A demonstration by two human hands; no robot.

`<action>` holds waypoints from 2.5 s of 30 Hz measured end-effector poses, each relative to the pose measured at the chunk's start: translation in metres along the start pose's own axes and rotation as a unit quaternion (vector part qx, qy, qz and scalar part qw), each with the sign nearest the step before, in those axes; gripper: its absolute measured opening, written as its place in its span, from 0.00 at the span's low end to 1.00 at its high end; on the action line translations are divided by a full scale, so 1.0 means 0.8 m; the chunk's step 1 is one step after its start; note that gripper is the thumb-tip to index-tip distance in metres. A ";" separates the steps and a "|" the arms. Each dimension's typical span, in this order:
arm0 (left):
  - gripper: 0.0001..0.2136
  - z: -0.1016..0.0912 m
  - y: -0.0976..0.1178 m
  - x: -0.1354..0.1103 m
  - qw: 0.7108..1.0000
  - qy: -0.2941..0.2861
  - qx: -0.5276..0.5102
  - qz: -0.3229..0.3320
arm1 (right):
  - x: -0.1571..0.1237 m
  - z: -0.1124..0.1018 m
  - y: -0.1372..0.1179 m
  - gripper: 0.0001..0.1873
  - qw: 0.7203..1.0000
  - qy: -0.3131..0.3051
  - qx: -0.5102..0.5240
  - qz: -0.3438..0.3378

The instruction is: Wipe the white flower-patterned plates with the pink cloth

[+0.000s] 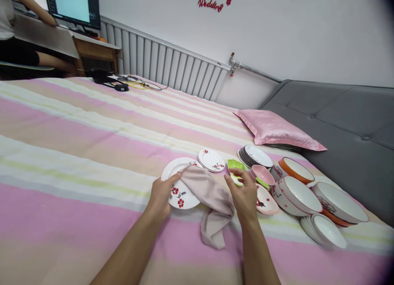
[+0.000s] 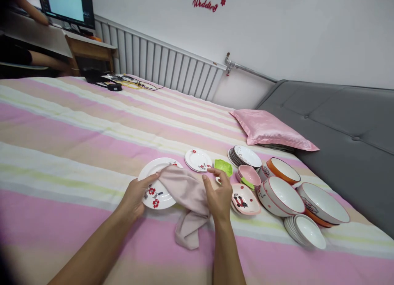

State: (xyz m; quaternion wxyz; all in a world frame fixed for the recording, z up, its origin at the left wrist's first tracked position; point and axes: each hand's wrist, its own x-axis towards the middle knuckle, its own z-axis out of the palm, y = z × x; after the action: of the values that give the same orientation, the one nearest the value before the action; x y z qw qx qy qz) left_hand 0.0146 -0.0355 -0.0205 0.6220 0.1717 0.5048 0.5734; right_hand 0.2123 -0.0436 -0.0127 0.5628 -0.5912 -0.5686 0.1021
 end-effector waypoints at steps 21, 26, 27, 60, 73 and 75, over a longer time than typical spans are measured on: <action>0.20 0.003 -0.012 -0.009 0.997 -0.033 0.063 0.016 | -0.025 0.037 -0.025 0.11 0.972 -0.092 0.174 0.130; 0.20 0.003 -0.003 -0.012 0.998 -0.025 0.056 0.000 | -0.014 0.027 -0.001 0.14 0.900 -0.029 0.324 0.291; 0.20 0.003 -0.001 -0.012 0.998 -0.024 0.050 -0.002 | -0.012 0.025 0.004 0.13 0.893 -0.028 0.339 0.295; 0.17 0.007 0.003 -0.019 0.990 -0.109 0.076 0.050 | -0.023 0.036 -0.016 0.13 0.976 -0.163 0.144 0.031; 0.18 0.007 0.001 -0.022 0.984 -0.143 0.096 0.038 | -0.021 0.033 -0.021 0.16 0.989 -0.113 0.093 -0.004; 0.17 0.008 0.001 -0.022 0.984 -0.147 0.094 0.034 | -0.021 0.034 -0.021 0.16 0.987 -0.128 0.094 -0.017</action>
State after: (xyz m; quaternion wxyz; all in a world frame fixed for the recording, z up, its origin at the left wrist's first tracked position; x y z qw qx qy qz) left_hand 0.0224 -0.0488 -0.0099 0.6507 0.3288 0.4534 0.5127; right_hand 0.1765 -0.0468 -0.0178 0.5399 -0.5078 -0.6342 0.2202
